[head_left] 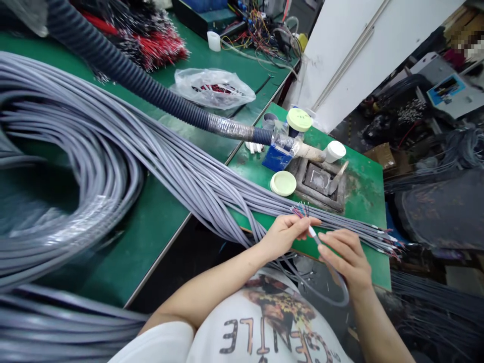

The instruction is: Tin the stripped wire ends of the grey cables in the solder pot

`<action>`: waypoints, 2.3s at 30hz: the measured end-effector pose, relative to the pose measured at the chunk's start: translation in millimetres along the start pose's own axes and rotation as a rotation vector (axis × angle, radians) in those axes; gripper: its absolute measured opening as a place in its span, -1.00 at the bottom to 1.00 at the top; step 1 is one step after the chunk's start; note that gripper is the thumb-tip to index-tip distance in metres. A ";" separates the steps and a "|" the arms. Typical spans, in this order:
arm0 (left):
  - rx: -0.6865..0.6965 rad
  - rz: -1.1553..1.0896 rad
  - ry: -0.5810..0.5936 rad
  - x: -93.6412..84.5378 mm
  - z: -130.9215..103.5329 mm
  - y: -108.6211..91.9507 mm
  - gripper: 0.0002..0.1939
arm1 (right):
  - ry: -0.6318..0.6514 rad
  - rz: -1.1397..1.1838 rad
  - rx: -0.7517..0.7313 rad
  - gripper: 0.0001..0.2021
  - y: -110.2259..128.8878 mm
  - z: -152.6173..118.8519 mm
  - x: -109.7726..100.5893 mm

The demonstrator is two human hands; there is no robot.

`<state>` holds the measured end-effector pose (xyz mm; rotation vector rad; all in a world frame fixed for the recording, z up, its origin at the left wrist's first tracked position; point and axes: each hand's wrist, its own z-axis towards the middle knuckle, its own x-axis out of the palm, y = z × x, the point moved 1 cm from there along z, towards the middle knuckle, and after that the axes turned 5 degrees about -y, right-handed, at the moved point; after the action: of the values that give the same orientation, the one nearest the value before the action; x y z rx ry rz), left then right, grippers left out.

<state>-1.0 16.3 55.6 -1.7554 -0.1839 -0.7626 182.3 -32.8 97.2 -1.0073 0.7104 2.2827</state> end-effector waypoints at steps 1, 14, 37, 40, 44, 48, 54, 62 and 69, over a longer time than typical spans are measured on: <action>0.002 0.004 -0.017 -0.1 -0.9 1.1 -0.52 | 0.012 0.007 0.010 -0.50 -1.1 -8.6 1.4; 0.021 0.093 -0.006 5.0 -12.0 11.7 -0.60 | 0.053 0.086 0.038 -0.54 -0.9 -36.6 5.6; -0.032 0.074 0.031 9.3 -10.0 11.6 -0.65 | 0.184 0.552 0.898 -0.70 12.9 13.3 6.3; -0.056 -0.034 -0.103 5.4 -9.4 12.2 -0.71 | 0.119 0.597 0.971 -0.73 13.6 13.1 12.0; -0.041 -0.118 -0.215 0.7 -7.4 14.5 -0.74 | 0.120 0.633 1.000 -0.74 16.0 12.8 16.0; -0.034 -0.145 -0.223 -0.6 -6.3 15.2 -0.78 | 0.119 0.655 1.012 -0.74 17.5 13.1 18.6; -0.026 -0.164 -0.209 1.6 -6.2 15.0 -0.77 | 0.218 0.815 1.089 -0.73 14.5 20.1 22.2; -0.027 -0.173 -0.225 1.7 -6.4 14.0 -0.77 | 0.183 0.823 1.065 -0.75 12.2 31.6 26.8; -0.046 -0.184 -0.233 0.7 -6.0 14.8 -0.76 | 0.157 0.873 1.076 -0.77 9.9 25.9 31.1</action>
<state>4.5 5.7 44.9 -1.8876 -0.4934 -0.6956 145.2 -14.9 90.6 -0.3323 2.4367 1.8473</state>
